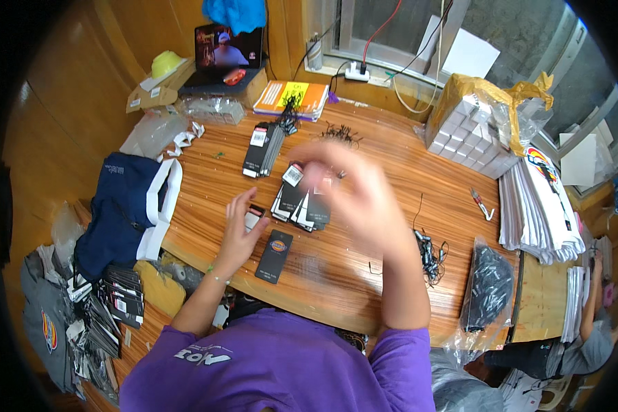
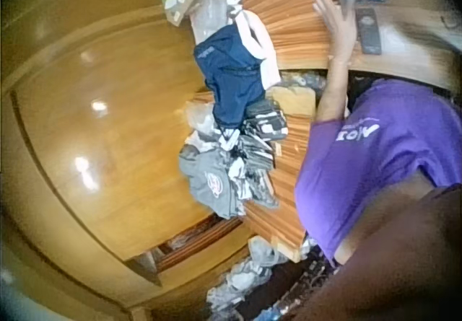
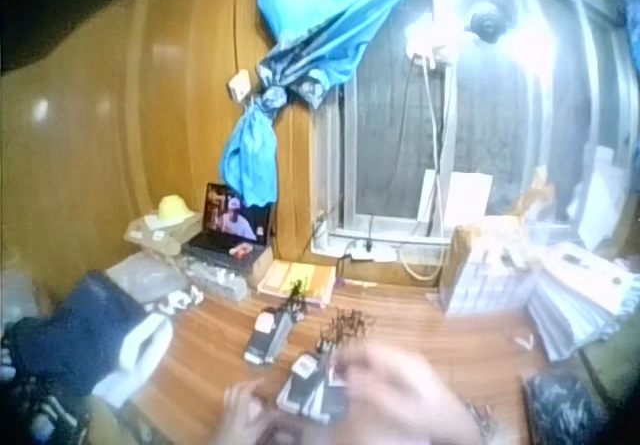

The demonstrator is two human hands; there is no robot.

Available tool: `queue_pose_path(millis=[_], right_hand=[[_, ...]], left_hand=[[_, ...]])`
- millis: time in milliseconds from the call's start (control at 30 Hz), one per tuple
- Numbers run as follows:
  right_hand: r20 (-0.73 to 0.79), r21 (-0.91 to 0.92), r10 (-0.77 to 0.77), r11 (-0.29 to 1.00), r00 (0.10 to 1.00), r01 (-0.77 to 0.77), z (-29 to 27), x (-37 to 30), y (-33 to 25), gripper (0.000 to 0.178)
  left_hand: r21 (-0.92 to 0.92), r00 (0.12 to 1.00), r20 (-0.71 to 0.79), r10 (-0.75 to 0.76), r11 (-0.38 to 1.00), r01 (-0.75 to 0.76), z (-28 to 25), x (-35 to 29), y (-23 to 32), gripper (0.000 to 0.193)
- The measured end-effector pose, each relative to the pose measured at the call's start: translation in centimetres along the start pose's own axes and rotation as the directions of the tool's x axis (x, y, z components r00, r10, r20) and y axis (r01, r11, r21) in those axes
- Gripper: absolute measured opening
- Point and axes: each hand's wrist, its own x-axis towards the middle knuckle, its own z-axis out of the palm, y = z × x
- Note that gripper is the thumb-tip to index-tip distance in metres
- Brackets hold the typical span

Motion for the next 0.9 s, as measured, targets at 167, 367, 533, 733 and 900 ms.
queue_pose_path(millis=[167,367,533,733,900], right_hand=[[-0.012,-0.187,-0.200,0.963,0.980,0.194,2.0,-7.0,-10.6,0.016],[0.125,-0.209,-0.599,0.764,0.791,0.611,1.3,-8.2,-10.9,0.017],[0.001,-0.322,-0.568,0.779,0.823,0.538,1.7,-7.1,-9.3,0.026],[-0.230,0.351,0.486,0.849,0.843,-0.394,0.6,-4.8,5.6,0.038],[-0.270,0.313,0.718,0.696,0.642,-0.647,1.4,-6.1,17.1,0.052]], left_hand=[[-0.240,0.994,-0.005,-0.111,0.965,0.106,0.6,-0.4,0.1,0.060],[-0.197,0.998,0.004,-0.061,0.979,0.061,0.6,-1.3,1.2,0.063],[-0.184,0.999,0.005,-0.031,0.982,0.032,-0.3,-0.7,1.9,0.065],[-0.304,0.992,0.125,-0.007,0.952,0.045,2.2,4.6,-0.7,0.067],[-0.091,0.955,0.277,-0.109,0.986,0.139,4.7,8.8,-4.2,0.073]])
